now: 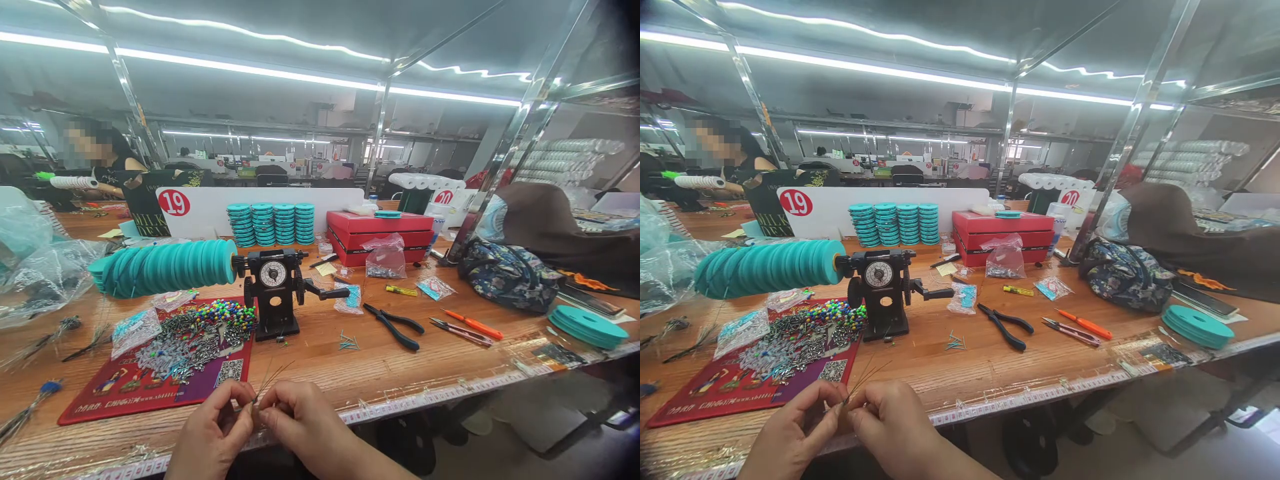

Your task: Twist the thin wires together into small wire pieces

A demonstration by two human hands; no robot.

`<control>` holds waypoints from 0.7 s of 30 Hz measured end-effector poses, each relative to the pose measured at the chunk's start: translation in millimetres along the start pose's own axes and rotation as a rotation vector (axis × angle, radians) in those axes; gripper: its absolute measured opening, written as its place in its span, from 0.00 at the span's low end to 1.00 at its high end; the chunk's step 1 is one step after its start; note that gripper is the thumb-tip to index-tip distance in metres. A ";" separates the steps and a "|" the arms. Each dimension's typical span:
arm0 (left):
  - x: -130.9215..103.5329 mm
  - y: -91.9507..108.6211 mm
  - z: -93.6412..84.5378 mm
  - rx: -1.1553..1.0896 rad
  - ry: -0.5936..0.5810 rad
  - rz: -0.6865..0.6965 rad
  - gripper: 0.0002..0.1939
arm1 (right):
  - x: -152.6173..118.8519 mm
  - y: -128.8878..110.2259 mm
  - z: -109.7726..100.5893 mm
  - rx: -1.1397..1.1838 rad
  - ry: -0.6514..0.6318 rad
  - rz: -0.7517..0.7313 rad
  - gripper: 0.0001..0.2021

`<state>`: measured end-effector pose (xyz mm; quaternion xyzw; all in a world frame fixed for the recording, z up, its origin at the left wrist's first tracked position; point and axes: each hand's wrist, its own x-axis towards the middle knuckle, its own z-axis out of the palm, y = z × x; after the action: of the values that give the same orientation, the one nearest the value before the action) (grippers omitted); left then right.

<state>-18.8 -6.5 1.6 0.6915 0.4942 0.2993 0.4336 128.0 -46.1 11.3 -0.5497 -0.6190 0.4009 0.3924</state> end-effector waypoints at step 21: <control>1.8 -5.3 1.3 -0.106 -0.037 0.003 0.09 | -1.5 6.9 1.9 -0.243 0.011 -0.127 0.09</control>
<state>-19.4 -4.5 -3.7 0.6739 0.4683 0.3128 0.4781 128.9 -47.2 4.2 -0.5549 -0.6946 0.2943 0.3508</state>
